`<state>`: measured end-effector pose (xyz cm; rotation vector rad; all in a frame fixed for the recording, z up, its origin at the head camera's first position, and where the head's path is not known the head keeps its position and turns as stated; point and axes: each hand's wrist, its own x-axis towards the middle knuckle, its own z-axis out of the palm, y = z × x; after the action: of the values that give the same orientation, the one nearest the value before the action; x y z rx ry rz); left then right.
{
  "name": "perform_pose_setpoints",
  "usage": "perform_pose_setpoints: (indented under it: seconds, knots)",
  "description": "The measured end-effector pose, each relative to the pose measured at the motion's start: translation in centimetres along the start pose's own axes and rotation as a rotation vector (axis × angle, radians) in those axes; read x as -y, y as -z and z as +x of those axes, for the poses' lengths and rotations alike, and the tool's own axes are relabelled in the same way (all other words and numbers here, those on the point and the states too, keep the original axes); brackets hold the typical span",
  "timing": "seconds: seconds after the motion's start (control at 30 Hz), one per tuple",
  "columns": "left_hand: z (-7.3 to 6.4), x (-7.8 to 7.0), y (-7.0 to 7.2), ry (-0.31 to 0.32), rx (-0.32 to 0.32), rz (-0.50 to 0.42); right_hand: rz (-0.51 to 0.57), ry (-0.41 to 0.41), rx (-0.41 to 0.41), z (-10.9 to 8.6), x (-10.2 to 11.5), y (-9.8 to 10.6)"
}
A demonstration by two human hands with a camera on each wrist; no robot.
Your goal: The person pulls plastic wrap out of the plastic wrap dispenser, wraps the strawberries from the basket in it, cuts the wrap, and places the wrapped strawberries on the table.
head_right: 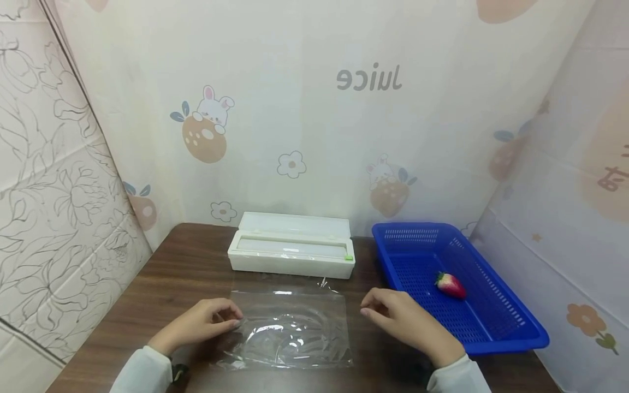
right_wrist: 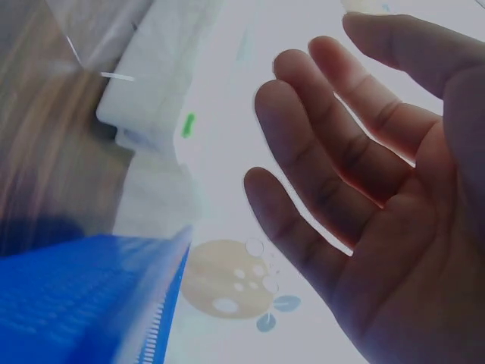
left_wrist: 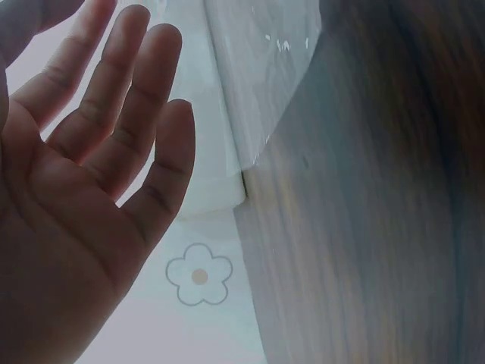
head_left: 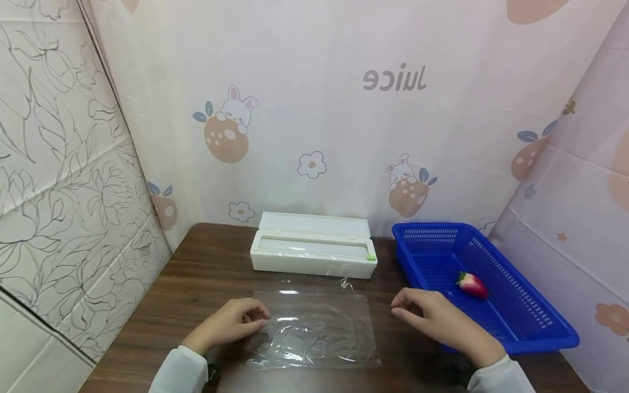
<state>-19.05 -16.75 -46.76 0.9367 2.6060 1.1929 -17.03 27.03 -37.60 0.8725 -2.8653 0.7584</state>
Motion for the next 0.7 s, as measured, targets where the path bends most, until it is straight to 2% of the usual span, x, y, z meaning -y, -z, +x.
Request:
perform_pose_setpoints:
  seconds: [0.13,0.3,0.43,0.6,0.7]
  knots:
    - [0.3,0.1,-0.6,-0.015,0.000,0.001,-0.041,-0.054,-0.002,0.1,-0.4,1.2]
    - [0.5,0.1,-1.2,-0.020,0.024,-0.002,-0.081,-0.075,-0.041,0.2,-1.4,2.6]
    - [0.6,0.1,-1.6,-0.022,0.029,-0.016,-0.129,-0.082,-0.076,0.3,-2.9,3.6]
    - [0.7,0.1,-1.9,-0.011,0.034,-0.017,-0.154,-0.106,-0.040,0.3,-5.2,4.6]
    - [0.8,0.1,-1.9,-0.008,0.038,-0.014,-0.172,-0.111,-0.047,0.3,-6.3,5.3]
